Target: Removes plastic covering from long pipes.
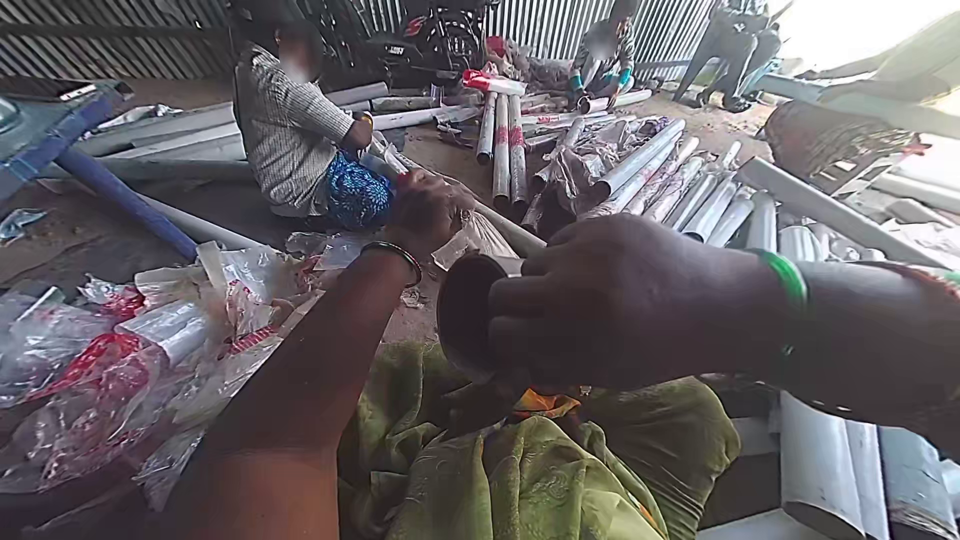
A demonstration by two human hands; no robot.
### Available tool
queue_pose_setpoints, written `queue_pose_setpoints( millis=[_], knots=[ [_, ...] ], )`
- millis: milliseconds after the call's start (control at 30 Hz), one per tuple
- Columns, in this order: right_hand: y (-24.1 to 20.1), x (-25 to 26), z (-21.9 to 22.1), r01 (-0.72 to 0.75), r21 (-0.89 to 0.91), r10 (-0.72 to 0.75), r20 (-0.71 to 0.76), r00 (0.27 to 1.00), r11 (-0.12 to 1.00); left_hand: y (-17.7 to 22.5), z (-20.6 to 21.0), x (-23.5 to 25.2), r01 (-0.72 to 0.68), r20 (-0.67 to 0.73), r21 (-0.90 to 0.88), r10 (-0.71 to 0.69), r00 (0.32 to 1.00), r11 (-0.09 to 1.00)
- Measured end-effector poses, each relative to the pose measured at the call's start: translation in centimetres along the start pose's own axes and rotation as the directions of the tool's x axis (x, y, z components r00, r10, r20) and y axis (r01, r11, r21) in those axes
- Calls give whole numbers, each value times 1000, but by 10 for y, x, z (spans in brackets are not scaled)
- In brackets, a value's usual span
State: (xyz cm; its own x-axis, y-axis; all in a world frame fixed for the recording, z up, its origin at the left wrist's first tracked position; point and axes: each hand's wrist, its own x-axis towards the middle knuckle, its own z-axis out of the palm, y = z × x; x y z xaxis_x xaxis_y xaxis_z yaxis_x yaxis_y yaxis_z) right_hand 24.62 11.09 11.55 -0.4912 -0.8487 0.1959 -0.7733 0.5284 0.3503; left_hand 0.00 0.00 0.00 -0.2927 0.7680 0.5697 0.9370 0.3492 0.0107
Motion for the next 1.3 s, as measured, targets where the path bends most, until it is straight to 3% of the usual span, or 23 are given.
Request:
queue_pose_setpoints(
  millis=[267,400,567,867,1167,1300],
  knots=[
    [-27,22,44,-65,113,48,142,989,992,32,-93,56,-272,16,315,282,959,909],
    [-15,38,67,-133,78,120,153,981,988,34,-114,72,-394,102,458,394,914,797],
    [-18,56,101,-203,168,168,200,965,965,28,-120,66,-517,197,539,498,844,664],
    [-46,60,146,-173,392,76,252,965,903,24,-86,5,-456,143,498,449,882,738],
    [-70,63,179,-197,554,12,319,948,809,29,-61,-33,-421,183,371,379,907,828],
    [-69,49,187,-184,653,66,201,977,735,27,-58,-41,-384,138,366,359,923,848]
  ],
)
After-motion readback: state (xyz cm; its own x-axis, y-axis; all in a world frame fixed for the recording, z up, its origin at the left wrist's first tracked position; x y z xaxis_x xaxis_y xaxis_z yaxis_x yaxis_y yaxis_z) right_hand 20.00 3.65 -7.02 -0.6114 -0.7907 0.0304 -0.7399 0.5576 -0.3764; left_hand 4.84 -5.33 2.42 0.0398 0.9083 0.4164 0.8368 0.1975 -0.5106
